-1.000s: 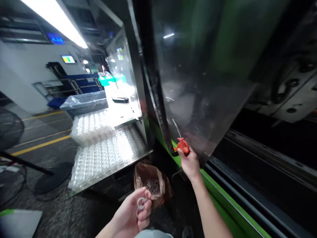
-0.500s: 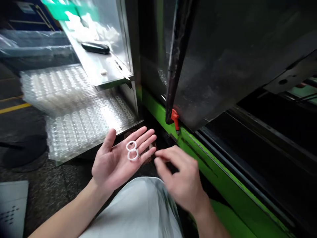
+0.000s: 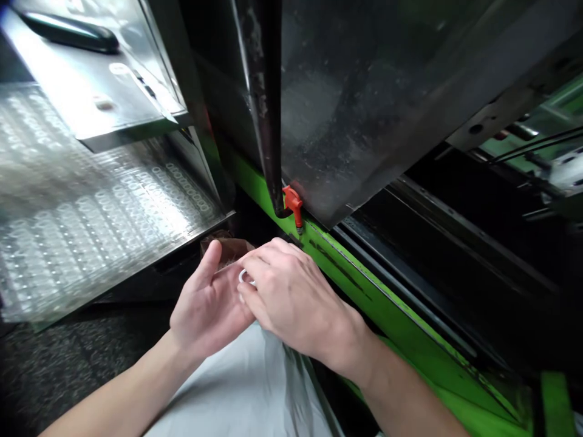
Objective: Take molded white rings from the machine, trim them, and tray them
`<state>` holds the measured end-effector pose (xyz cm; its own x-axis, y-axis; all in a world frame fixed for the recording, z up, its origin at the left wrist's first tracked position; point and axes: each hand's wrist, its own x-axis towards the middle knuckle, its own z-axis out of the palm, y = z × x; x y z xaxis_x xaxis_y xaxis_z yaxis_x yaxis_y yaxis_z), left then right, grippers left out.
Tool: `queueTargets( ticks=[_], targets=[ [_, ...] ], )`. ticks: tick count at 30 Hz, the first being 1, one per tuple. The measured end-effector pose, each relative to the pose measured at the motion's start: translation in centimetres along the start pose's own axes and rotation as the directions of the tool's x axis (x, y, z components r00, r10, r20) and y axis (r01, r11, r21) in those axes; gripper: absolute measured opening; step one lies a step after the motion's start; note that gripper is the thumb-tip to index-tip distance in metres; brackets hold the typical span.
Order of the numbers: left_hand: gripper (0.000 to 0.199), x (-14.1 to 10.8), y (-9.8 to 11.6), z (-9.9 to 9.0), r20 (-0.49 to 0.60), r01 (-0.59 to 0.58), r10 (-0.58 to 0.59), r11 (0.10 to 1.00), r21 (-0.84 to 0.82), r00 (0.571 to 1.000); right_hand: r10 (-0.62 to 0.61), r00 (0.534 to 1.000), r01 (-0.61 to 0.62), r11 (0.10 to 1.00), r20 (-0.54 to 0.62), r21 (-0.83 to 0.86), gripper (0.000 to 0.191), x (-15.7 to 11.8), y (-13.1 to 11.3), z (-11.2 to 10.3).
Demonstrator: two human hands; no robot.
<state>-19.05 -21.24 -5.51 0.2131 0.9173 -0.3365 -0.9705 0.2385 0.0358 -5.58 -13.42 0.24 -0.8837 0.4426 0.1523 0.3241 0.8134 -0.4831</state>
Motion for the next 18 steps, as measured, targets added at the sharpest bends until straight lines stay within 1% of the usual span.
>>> queueTargets(
  ticks=[2,4,5,7,8,10,12,14,16,17,18],
  targets=[
    [0.066,0.3,-0.1,-0.4,0.021,0.028,-0.027,0.998,-0.055,0.999,0.032,0.997,-0.034,0.999,0.074,0.019,0.014,0.1,0.2,-0.2],
    [0.064,0.7,-0.2,-0.5,0.034,0.057,-0.056,0.997,-0.044,0.998,0.059,0.989,-0.064,0.998,0.136,0.028,0.015,0.1,0.5,-0.6],
    [0.063,0.9,-0.3,-0.5,0.044,0.074,-0.072,0.997,-0.031,0.996,0.074,0.985,-0.079,0.996,0.153,0.029,0.016,0.0,0.8,-0.8],
    [0.063,1.5,-0.5,-0.3,0.078,0.108,-0.108,0.994,0.005,0.991,0.089,0.987,-0.095,0.995,0.134,0.042,0.015,-0.2,1.5,-1.4],
    [0.064,1.9,-0.6,-0.1,0.103,0.119,-0.122,0.992,0.026,0.987,0.096,0.991,-0.103,0.993,0.097,0.064,0.015,-0.4,1.9,-1.8],
    [0.069,2.8,-0.8,0.2,0.157,0.141,-0.153,0.986,0.087,0.976,0.132,0.991,-0.126,0.98,-0.03,0.154,0.019,-1.2,2.9,-2.5],
    [0.072,3.8,-1.1,0.5,0.186,0.162,-0.191,0.974,0.161,0.964,0.199,0.964,-0.141,0.946,-0.177,0.291,0.024,-2.5,3.9,-3.2],
    [0.067,4.4,-1.4,0.7,0.161,0.186,-0.224,0.957,0.222,0.961,0.26,0.918,-0.113,0.895,-0.3,0.431,0.029,-4.5,4.9,-3.9],
    [0.05,4.8,-1.6,1.1,0.069,0.204,-0.228,0.945,0.255,0.971,0.309,0.856,-0.044,0.842,-0.414,0.537,0.033,-7.1,5.9,-4.9],
    [0.04,5.0,-1.6,1.4,-0.003,0.201,-0.209,0.935,0.292,0.978,0.343,0.81,-0.007,0.817,-0.476,0.576,0.034,-8.4,6.6,-5.7],
    [0.032,5.5,-1.5,1.9,-0.076,0.193,-0.178,0.919,0.343,0.981,0.387,0.745,0.024,0.798,-0.543,0.602,0.033,-9.8,7.6,-6.6]
  ],
)
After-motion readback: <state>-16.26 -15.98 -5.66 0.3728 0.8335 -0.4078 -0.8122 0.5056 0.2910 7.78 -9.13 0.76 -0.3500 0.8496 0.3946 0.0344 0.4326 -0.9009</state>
